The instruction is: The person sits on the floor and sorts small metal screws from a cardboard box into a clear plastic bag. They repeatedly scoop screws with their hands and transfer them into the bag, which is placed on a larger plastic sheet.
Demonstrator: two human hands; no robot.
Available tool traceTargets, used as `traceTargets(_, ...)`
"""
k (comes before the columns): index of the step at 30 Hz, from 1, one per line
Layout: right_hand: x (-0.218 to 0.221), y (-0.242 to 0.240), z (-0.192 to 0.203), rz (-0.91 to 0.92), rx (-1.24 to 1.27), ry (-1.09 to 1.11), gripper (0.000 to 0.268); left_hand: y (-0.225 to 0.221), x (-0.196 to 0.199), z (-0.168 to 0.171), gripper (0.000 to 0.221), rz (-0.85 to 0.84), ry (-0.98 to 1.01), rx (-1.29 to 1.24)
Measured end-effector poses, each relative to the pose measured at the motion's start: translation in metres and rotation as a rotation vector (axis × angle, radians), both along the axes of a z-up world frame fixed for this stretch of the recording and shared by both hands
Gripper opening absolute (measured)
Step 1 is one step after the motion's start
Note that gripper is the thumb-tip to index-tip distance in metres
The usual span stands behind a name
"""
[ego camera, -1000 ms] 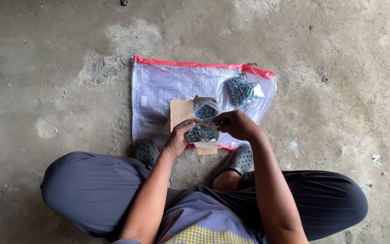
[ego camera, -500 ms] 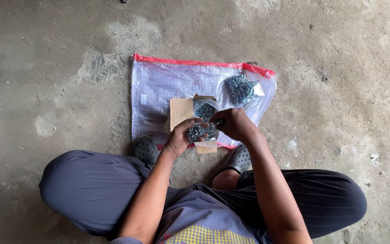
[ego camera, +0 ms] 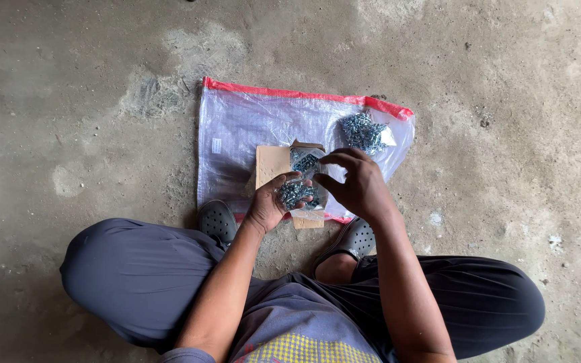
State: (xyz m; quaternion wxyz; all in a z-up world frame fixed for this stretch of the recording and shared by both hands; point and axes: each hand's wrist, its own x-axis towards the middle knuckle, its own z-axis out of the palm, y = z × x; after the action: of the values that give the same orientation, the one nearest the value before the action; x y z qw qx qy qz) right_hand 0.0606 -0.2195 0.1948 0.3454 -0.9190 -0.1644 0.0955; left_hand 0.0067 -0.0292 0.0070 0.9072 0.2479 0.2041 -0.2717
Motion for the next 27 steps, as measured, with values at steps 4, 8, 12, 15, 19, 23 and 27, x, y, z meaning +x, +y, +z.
traceTargets(4, -0.009, 0.005, 0.015, -0.008, -0.105, 0.125, 0.058, 0.001, 0.001, -0.005, 0.042, 0.019, 0.007, -0.021)
traceTargets(8, -0.019, 0.003, -0.018, 0.011, -0.012, 0.124, 0.020, -0.002, 0.002, -0.003, 0.047, 0.041, 0.020, -0.071)
traceTargets(12, -0.020, 0.010, -0.023, -0.059, 0.038, 0.006, 0.011, -0.006, 0.004, -0.005, 0.050, 0.052, 0.019, -0.115)
traceTargets(15, -0.017, 0.011, -0.017, 0.018, 0.016, -0.042, 0.010, -0.007, 0.000, -0.014, 0.048, 0.088, 0.063, -0.072)
traceTargets(19, -0.021, 0.015, -0.006, 0.017, 0.071, 0.089, 0.011, -0.004, -0.001, -0.001, 0.039, 0.116, 0.113, -0.093)
traceTargets(23, -0.006, 0.006, -0.025, -0.273, 0.295, 0.255, 0.019, 0.001, 0.003, 0.001, 0.036, 0.134, 0.070, 0.017)
traceTargets(27, 0.028, -0.028, -0.170, -0.377, 0.078, 0.283, 0.018, 0.007, 0.005, -0.002, 0.039, 0.135, -0.033, 0.143)
